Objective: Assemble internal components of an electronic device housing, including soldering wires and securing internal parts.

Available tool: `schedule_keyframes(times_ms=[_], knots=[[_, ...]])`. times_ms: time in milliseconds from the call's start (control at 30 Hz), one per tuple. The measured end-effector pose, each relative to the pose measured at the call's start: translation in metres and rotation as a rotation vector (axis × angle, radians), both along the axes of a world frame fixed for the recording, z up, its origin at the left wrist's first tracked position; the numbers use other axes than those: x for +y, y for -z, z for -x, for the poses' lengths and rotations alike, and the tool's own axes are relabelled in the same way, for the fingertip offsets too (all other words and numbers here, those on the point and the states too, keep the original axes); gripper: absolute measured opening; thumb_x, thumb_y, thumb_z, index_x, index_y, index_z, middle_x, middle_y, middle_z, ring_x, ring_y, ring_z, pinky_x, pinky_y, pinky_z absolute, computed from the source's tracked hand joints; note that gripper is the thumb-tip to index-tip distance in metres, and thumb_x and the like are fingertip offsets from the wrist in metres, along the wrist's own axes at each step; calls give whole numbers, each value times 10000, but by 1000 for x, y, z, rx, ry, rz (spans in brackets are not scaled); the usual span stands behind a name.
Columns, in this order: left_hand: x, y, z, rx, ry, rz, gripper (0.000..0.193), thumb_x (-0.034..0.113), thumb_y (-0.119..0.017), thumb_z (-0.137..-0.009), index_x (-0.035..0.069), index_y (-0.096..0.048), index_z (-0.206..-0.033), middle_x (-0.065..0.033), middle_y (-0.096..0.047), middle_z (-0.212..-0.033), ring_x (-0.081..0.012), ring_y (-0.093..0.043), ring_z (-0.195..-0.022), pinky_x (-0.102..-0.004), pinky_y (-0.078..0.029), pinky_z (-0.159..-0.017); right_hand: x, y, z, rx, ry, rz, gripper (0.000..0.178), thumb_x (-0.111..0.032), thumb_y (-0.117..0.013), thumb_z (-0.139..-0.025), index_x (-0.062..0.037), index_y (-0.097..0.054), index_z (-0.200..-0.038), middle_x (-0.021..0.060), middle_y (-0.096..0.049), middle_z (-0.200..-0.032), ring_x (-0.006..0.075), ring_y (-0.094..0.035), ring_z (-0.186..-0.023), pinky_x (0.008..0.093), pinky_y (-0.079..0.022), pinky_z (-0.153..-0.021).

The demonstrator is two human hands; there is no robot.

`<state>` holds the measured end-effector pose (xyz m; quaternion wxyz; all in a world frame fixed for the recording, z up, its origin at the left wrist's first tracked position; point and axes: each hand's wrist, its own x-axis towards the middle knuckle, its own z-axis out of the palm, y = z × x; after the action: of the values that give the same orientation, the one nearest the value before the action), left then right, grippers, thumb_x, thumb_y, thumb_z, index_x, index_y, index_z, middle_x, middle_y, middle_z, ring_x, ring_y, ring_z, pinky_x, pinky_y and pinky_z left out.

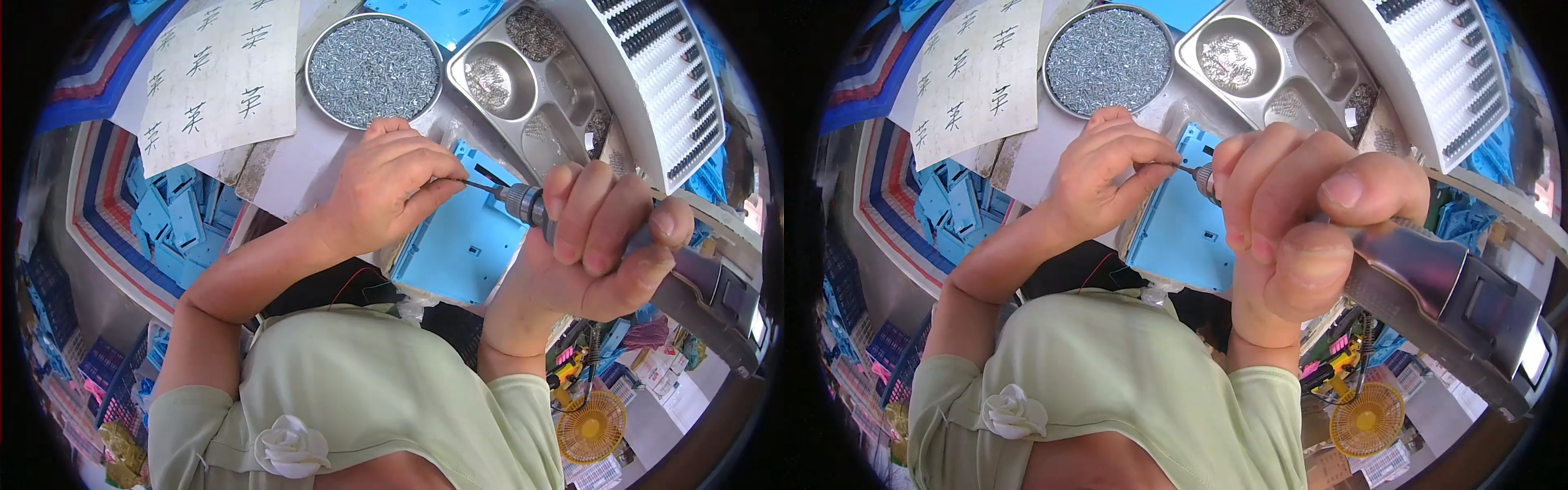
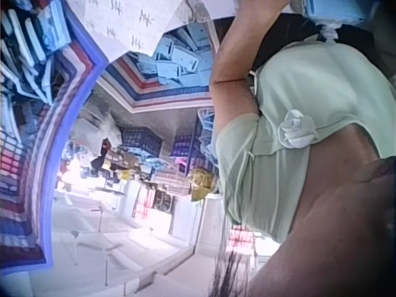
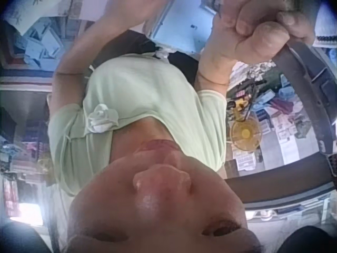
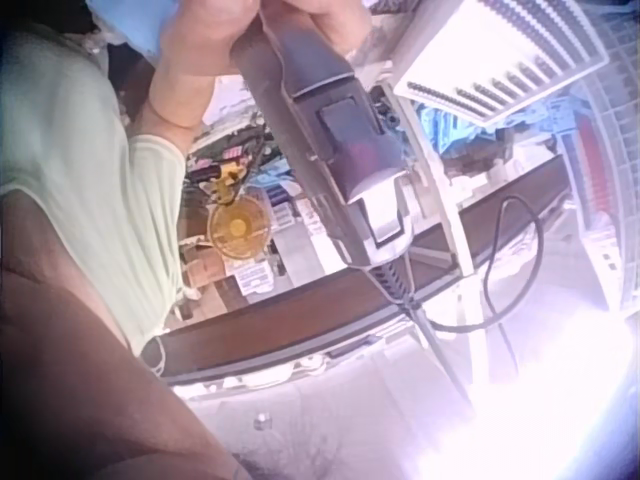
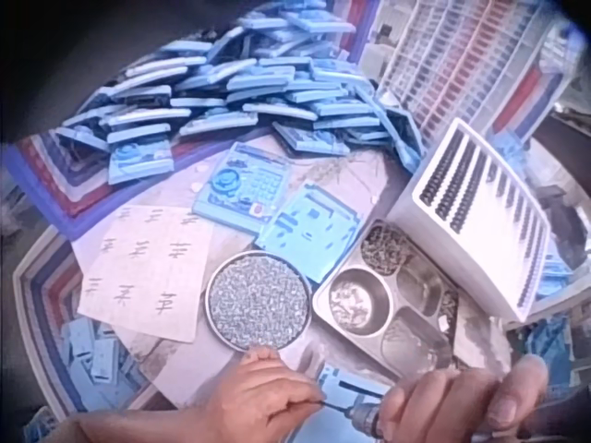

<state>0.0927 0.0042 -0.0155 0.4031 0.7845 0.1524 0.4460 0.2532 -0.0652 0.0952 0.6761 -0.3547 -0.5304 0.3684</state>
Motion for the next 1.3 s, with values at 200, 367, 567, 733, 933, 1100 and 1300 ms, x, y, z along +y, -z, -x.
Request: schedule_keyframes(times_ms=[200, 367, 567, 733, 933, 1100, 1300], knots=[[-2, -1, 0, -20, 7, 41, 174, -15, -790, -802, 60, -719, -942, -55, -746, -941, -192, -673, -752, -371, -463, -820, -3, 2, 1, 60, 0, 7, 208, -340, -520, -1065, -194, -602, -1188, -79, -441, -680, 82, -434, -595, 308, -392, -660], [-3, -1, 3, 92, -48, 83, 130, 49, -793, -819, 88, -747, -934, -41, -767, -1001, -174, -720, -906, -386, -466, -957, 2, 10, -8, 14, 46, -20, 196, -298, -522, -1063, -167, -590, -1192, -61, -434, -674, 94, -429, -588, 320, -399, -648], [-31, -5, 19, 236, 47, -170, 107, 99, -781, -823, 110, -736, -919, -42, -756, -1137, -179, -698, -1099, -461, -425, -1067, 25, 44, -3, 76, 207, -162, 303, -81, -680, -969, -16, -450, -1154, 90, -565, -685, 139, -498, -512, 302, -443, -483], [-39, 4, 16, 234, 79, -142, 158, 103, -795, -810, 109, -720, -950, -40, -749, -1170, -200, -680, -1185, -480, -420, -1101, 25, 49, -4, -99, 270, -26, 195, -144, -611, -1023, -75, -509, -1175, 10, -445, -676, 117, -419, -556, 291, -403, -538], [-37, 7, 15, 195, 112, -64, 186, 84, -801, -813, 89, -722, -981, -45, -747, -1170, -228, -681, -1180, -435, -510, -1036, 27, 58, -6, -226, 332, 11, 206, -103, -663, -992, -58, -482, -1080, 15, -465, -667, 110, -441, -545, 292, -414, -523], [-38, 7, 11, 165, 120, 27, 175, 75, -788, -813, 66, -716, -973, -48, -742, -1153, -226, -683, -1163, -400, -565, -971, 34, 58, -2, -352, 192, 6, 259, -120, -709, -973, -47, -465, -1020, 41, -507, -652, 118, -459, -497, 308, -427, -519], [-38, 6, 12, 180, 109, 17, 153, 84, -785, -833, 77, -721, -972, -40, -746, -1144, -225, -688, -1154, -409, -536, -963, 32, 46, -12, -230, 178, 27, 236, -117, -683, -972, -60, -455, -960, 35, -492, -616, 144, -446, -497, 335, -434, -522]])
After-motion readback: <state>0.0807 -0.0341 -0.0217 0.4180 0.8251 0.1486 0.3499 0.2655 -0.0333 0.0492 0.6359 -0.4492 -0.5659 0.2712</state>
